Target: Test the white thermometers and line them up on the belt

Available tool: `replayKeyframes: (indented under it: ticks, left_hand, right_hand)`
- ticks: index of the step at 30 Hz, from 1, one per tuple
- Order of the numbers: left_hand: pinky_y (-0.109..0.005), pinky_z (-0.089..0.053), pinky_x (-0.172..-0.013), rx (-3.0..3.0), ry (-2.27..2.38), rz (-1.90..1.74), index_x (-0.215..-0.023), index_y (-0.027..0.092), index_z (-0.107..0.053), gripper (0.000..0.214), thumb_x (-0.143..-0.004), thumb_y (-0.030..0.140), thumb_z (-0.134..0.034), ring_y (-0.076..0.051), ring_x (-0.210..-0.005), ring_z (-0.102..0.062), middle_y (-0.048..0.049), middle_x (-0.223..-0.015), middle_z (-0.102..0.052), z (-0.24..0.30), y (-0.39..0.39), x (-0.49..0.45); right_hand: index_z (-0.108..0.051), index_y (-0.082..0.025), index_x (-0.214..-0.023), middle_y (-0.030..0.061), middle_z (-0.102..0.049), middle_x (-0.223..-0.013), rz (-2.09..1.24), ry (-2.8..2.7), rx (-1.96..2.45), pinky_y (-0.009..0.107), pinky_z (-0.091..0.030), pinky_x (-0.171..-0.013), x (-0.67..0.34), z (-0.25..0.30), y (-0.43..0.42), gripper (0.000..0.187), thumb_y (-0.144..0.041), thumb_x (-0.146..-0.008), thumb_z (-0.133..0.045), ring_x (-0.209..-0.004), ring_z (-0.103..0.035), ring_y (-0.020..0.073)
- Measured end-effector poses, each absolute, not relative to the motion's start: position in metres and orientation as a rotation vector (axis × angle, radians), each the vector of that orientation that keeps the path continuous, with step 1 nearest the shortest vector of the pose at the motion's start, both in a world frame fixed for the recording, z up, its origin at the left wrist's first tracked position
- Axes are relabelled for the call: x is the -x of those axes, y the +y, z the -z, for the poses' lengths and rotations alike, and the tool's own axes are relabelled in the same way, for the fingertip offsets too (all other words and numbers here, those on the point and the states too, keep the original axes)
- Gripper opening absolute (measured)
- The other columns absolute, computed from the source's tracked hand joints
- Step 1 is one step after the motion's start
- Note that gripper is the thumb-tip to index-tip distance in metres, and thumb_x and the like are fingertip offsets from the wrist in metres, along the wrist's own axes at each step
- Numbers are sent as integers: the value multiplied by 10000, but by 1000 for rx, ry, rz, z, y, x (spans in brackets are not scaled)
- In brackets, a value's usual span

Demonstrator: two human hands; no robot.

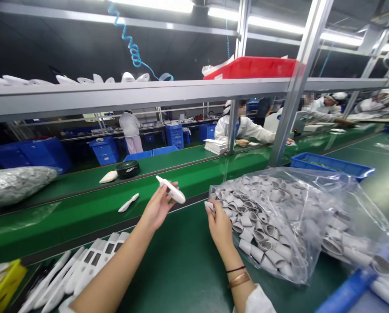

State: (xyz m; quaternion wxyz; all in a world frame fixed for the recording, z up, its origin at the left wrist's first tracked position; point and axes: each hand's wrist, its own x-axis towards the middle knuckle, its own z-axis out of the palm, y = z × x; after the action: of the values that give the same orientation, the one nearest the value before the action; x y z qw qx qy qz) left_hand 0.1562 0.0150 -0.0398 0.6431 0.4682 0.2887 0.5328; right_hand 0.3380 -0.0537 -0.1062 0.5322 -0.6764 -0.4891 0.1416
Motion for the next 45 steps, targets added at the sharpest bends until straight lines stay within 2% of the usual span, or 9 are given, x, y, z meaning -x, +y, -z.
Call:
replayKeyframes:
  ticks: [5,10,16,22,27,30,33,41,45]
  left_hand:
    - [-267,-516,-793,-990,445,-1173,-1246,212,-586,499,-899,554,-696,-135,-795,-644,28,-779,-642,16,-46,-146]
    - [-313,-566,-802,-1070,338,-882,-1263,171,-606,530,-821,355,-834,-187,-860,-691,-56,-974,-708,-4,-85,-135]
    - [-235,-559,-717,-1227,322,-768,-1596,331,-327,707,-969,399,-646,-143,-802,-639,-43,-999,-688,-4,-114,-125]
    - [-255,-538,-667,-1538,497,-802,-1549,394,-430,740,-883,301,-738,-204,-846,-664,-64,-1258,-694,0,-125,-126]
    - [-282,-556,-677,-1562,504,-798,-1552,368,-424,715,-899,313,-710,-231,-863,-707,-71,-1340,-676,-3,-128,-125]
    - [-271,-524,-590,-1588,484,-749,-1580,357,-360,726,-925,326,-671,-192,-713,-678,-66,-1194,-728,-5,-129,-122]
    - [-261,-512,-569,-1629,484,-739,-1596,321,-326,736,-935,322,-648,-219,-752,-686,-62,-1024,-749,-7,-130,-120]
    - [-250,-427,-483,-1676,481,-731,-1596,326,-332,711,-946,350,-619,-175,-568,-581,-34,-848,-714,-6,-130,-121]
    - [-241,-425,-499,-1689,460,-720,-1559,327,-342,678,-941,324,-620,-133,-548,-525,-19,-925,-710,-8,-125,-122]
  right_hand:
    - [-546,-207,-1217,-36,-538,-684,-552,-1001,1259,226,-334,-455,-318,77,-80,560,-664,-892,-551,-485,-443,113]
    - [-559,-223,-1144,-76,-470,-585,-666,-854,1088,184,-257,-412,-307,36,-117,541,-661,-837,-638,-433,-386,81]
    - [-598,-207,-1083,-84,-488,-539,-686,-831,915,164,-258,-414,-296,-2,-151,445,-520,-812,-762,-419,-392,60]
    - [-582,-251,-1033,-85,-515,-579,-538,-898,871,153,-289,-419,-283,-13,-160,339,-499,-869,-746,-438,-400,53]
    - [-700,-244,-1065,1,-638,-808,-437,-1178,975,195,-424,-490,-277,-17,-167,267,-456,-904,-718,-603,-549,95]
    - [-727,-241,-1065,9,-649,-824,-389,-1183,999,204,-464,-525,-275,-18,-169,239,-432,-925,-695,-652,-590,110]
    - [-728,-245,-1077,1,-653,-799,-373,-1172,988,188,-461,-509,-274,-18,-170,203,-383,-935,-688,-633,-591,102]
    - [-757,-279,-1065,1,-723,-844,-304,-1169,1005,169,-495,-531,-270,-11,-171,160,-319,-915,-718,-646,-623,96]
    - [-738,-285,-1154,-4,-710,-780,-313,-1179,1041,185,-493,-520,-270,-3,-172,222,-346,-951,-673,-609,-607,102]
